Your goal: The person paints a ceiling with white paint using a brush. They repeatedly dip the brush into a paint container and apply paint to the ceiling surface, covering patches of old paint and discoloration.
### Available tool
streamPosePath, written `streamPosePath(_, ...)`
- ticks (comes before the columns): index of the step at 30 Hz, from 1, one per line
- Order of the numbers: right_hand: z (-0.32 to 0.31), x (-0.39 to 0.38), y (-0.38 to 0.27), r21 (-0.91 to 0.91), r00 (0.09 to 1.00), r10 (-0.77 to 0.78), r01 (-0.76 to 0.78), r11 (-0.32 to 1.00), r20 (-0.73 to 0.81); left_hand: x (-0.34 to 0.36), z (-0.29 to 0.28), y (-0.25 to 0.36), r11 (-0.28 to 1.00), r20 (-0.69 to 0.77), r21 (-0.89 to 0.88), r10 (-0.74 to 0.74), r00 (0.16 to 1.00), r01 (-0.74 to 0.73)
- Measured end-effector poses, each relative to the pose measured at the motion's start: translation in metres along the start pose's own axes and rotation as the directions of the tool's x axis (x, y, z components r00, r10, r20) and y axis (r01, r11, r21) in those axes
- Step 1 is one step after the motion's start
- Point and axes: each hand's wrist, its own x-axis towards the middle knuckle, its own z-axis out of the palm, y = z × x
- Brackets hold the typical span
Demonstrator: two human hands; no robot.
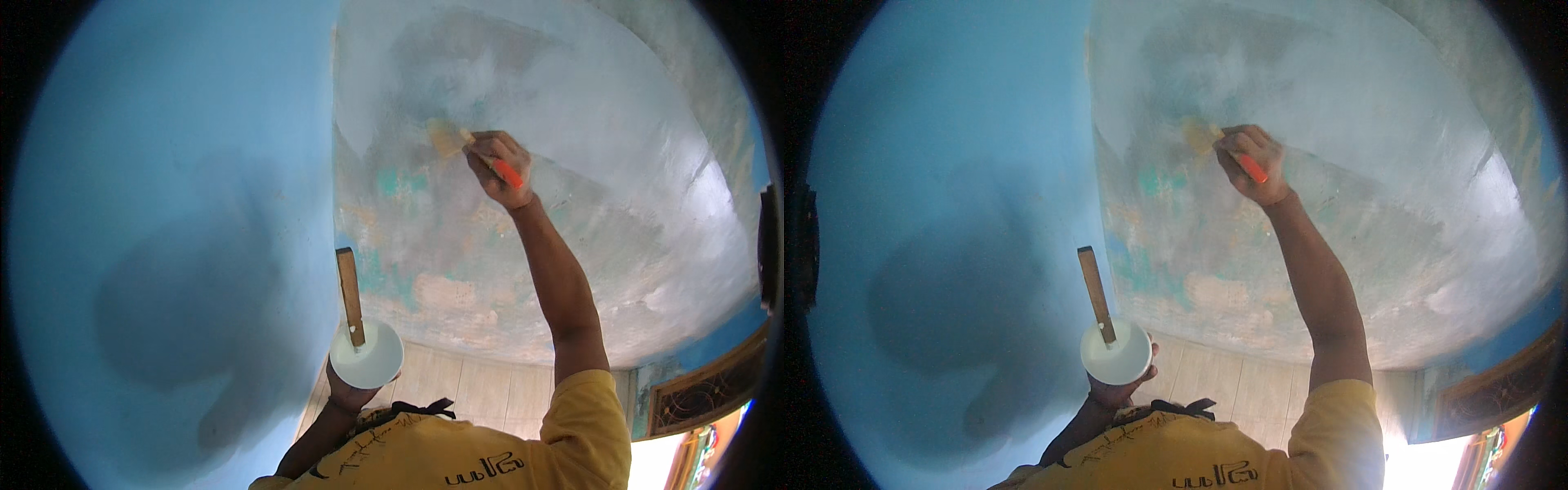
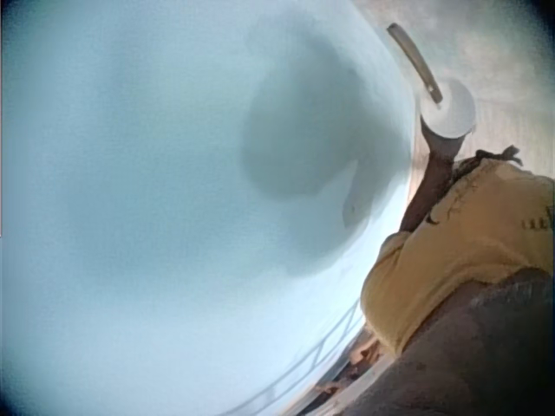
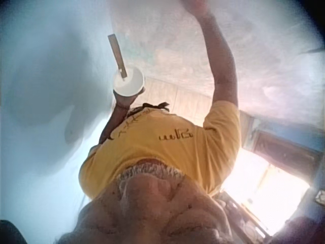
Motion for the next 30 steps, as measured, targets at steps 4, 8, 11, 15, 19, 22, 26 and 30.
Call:
streamPosePath(4,-0.02,-0.006,0.001,-0.139,0.999,-0.05,0.05,0.989,0.004,-0.003,-0.005,-0.001,0.997,0.036,0.061,0.038,0.999,-0.041)
streamPosePath(8,-0.04,-0.012,0.012,-0.277,0.998,-0.067,0.066,0.959,0.005,-0.004,-0.006,0.0,0.989,-0.006,0.134,0.07,0.997,-0.069)
streamPosePath(11,-0.057,-0.006,0.015,-0.458,0.989,-0.151,0.132,0.879,-0.006,-0.007,0.005,-0.004,0.991,-0.087,0.092,0.108,0.99,-0.1)
streamPosePath(15,-0.058,0.01,0.013,-0.579,0.96,-0.281,0.219,0.785,-0.018,-0.008,-0.008,-0.002,0.992,-0.055,0.078,0.101,0.993,-0.097)
streamPosePath(19,-0.03,-0.029,0.021,-0.572,0.978,-0.147,0.207,0.794,0.149,-0.013,-0.033,0.004,0.999,-0.034,-0.006,0.034,0.999,-0.034)
streamPosePath(22,0.001,-0.071,0.008,-0.418,0.962,-0.096,0.2,0.886,0.256,-0.014,-0.012,-0.004,0.994,-0.096,0.085,0.074,0.993,-0.066)
streamPosePath(26,0.024,-0.137,-0.018,-0.194,0.922,0.006,0.075,0.978,0.387,-0.008,-0.019,-0.003,0.998,-0.053,0.055,0.03,0.998,-0.027)
streamPosePath(30,0.004,-0.112,-0.014,-0.309,0.995,0.063,-0.035,0.951,0.079,-0.001,-0.03,0.005,0.999,0.089,0.032,-0.019,0.996,0.016)
